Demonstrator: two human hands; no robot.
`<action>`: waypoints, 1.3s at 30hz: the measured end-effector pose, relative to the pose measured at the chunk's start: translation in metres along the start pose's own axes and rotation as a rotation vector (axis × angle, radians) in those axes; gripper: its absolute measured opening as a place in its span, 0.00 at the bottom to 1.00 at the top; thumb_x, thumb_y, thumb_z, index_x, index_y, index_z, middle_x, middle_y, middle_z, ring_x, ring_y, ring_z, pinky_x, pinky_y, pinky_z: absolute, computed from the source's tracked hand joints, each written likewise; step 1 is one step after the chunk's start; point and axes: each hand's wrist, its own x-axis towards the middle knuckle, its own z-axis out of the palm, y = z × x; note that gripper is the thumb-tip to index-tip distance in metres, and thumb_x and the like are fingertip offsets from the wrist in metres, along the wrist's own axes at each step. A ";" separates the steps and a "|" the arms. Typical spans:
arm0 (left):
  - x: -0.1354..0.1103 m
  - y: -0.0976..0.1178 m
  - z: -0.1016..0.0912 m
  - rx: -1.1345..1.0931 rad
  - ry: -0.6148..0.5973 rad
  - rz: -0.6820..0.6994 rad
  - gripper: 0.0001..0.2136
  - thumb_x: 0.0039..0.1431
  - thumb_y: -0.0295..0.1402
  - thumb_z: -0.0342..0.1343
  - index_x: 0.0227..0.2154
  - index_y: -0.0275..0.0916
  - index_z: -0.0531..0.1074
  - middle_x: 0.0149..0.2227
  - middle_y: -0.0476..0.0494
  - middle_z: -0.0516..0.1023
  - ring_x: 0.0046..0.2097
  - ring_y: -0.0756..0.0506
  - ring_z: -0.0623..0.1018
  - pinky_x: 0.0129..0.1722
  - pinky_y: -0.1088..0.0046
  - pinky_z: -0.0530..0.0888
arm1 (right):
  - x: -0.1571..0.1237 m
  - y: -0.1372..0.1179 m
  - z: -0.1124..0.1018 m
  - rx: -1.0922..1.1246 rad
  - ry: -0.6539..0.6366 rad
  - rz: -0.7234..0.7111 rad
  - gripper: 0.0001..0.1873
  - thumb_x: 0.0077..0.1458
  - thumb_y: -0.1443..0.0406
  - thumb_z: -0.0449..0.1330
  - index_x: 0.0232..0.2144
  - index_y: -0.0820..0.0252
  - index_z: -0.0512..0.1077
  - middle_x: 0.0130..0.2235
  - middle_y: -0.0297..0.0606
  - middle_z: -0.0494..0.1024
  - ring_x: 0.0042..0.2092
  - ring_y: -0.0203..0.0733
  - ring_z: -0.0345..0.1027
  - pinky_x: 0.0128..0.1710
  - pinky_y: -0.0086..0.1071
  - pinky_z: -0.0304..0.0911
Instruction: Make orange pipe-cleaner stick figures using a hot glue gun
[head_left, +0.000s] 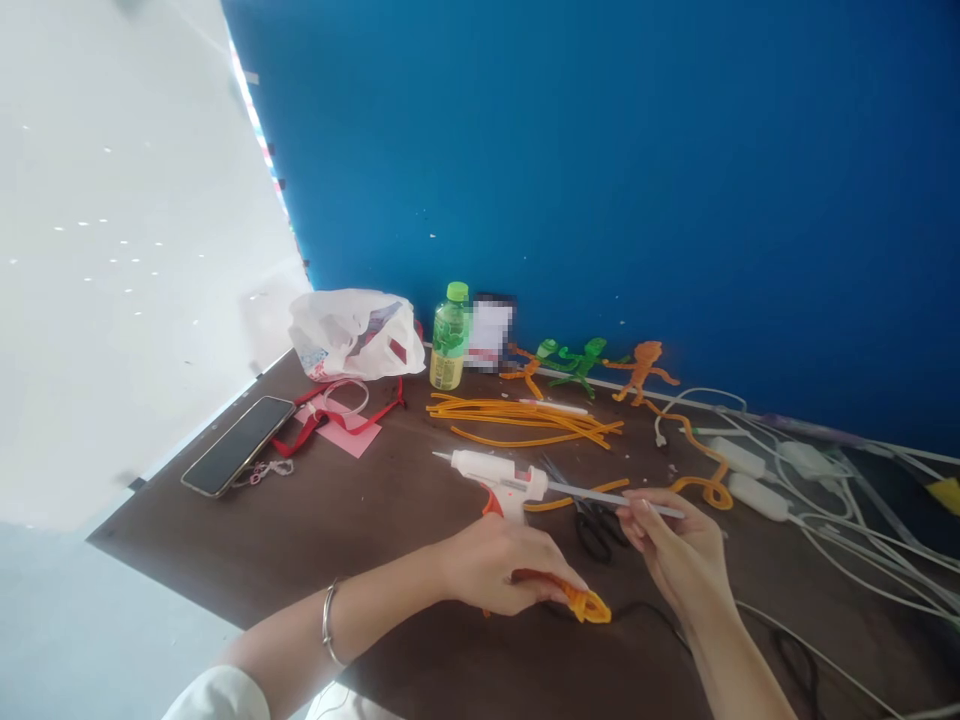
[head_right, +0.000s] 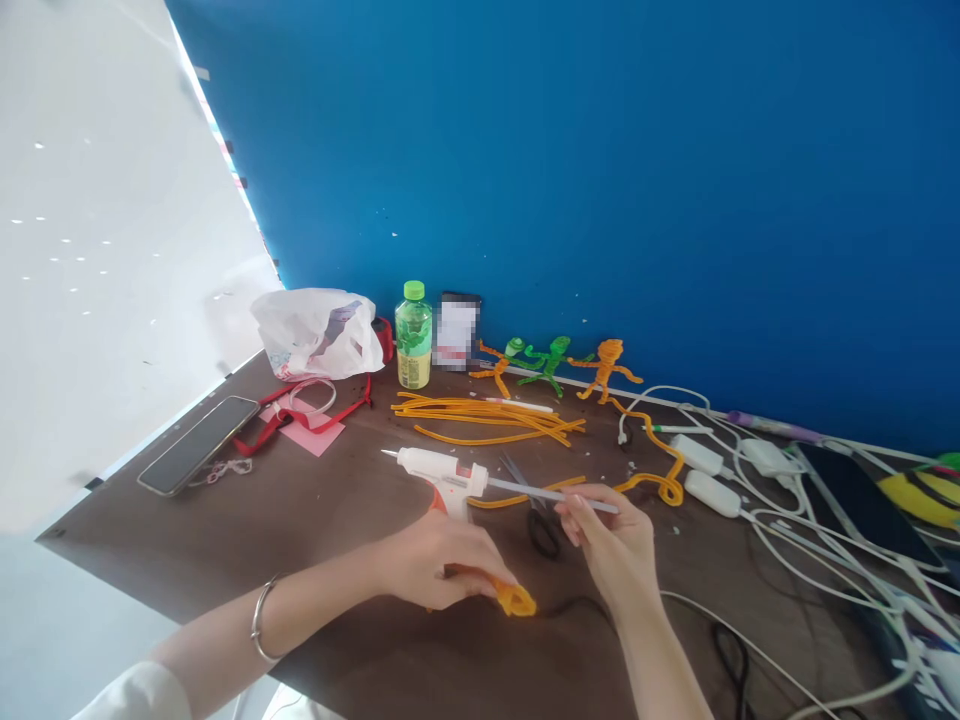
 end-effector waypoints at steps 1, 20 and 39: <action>0.000 0.000 0.000 0.003 -0.002 0.007 0.12 0.56 0.31 0.49 0.41 0.39 0.74 0.39 0.44 0.78 0.38 0.51 0.76 0.38 0.81 0.69 | 0.001 -0.001 -0.003 -0.029 -0.004 -0.021 0.14 0.33 0.59 0.70 0.22 0.61 0.73 0.17 0.33 0.70 0.17 0.29 0.57 0.13 0.23 0.54; -0.002 -0.001 0.006 -0.006 0.021 -0.002 0.13 0.55 0.33 0.51 0.41 0.40 0.74 0.37 0.45 0.78 0.37 0.50 0.76 0.39 0.79 0.69 | -0.027 0.008 0.054 0.099 -0.277 0.212 0.18 0.46 0.52 0.61 0.37 0.55 0.71 0.35 0.40 0.77 0.36 0.45 0.70 0.40 0.40 0.66; 0.004 -0.012 0.005 -0.658 0.425 -0.240 0.17 0.50 0.43 0.56 0.36 0.34 0.74 0.34 0.39 0.77 0.27 0.49 0.74 0.30 0.70 0.72 | -0.005 0.002 0.036 -0.022 -0.053 0.174 0.21 0.49 0.48 0.55 0.38 0.56 0.62 0.18 0.28 0.69 0.15 0.32 0.57 0.12 0.25 0.50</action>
